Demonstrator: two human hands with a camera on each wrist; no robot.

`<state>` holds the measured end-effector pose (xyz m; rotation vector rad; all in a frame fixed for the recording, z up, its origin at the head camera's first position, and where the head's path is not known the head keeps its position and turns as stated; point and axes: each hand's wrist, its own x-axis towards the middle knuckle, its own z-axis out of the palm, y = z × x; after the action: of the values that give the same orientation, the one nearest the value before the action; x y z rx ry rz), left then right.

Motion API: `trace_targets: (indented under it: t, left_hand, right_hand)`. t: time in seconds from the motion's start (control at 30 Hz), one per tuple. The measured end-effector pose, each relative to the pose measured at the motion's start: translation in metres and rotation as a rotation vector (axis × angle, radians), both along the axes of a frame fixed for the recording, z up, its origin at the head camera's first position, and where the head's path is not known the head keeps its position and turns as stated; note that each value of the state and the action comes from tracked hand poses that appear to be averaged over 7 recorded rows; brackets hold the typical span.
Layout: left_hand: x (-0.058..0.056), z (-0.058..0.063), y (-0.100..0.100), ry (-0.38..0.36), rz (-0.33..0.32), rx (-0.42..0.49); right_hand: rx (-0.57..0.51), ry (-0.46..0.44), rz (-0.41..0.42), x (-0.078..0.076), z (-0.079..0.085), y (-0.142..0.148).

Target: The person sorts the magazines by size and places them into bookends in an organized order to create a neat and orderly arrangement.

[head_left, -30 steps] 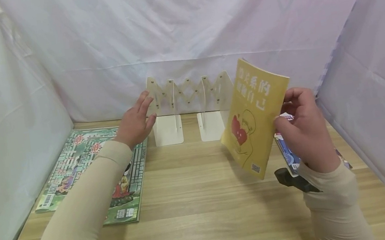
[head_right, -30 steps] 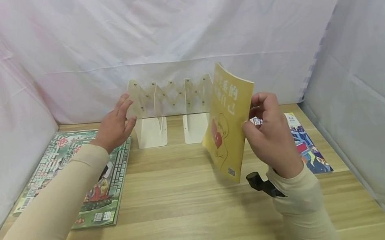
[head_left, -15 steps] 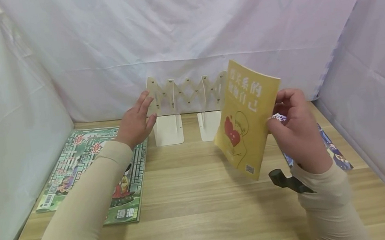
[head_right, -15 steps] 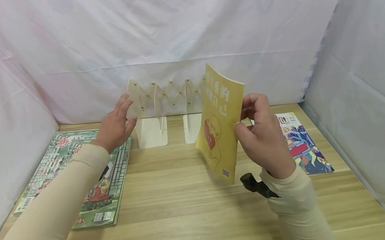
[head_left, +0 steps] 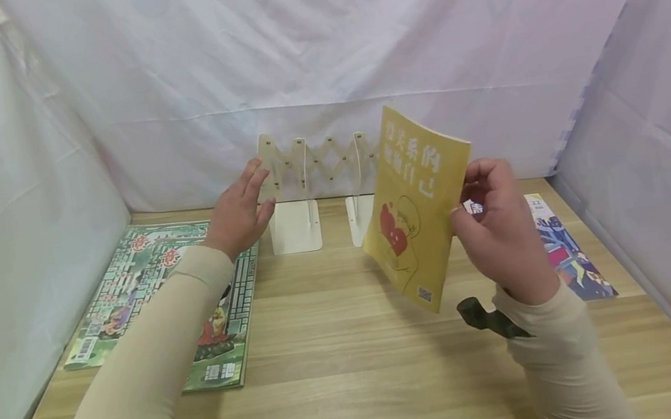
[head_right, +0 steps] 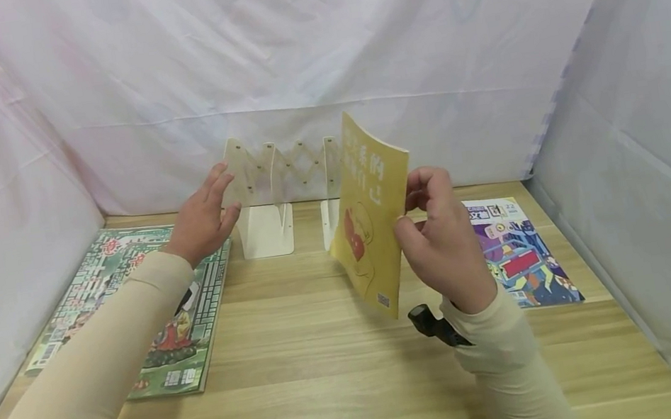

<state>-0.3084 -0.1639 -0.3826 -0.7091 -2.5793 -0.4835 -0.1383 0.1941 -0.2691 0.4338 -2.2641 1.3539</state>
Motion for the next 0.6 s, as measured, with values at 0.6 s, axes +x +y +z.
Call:
trace_targets:
  t: [0.6]
  left_hand:
    - [0.000, 0.002, -0.003, 0.088, -0.018, -0.081]
  right_hand:
    - [-0.005, 0.002, 0.039, -0.008, -0.008, -0.014]
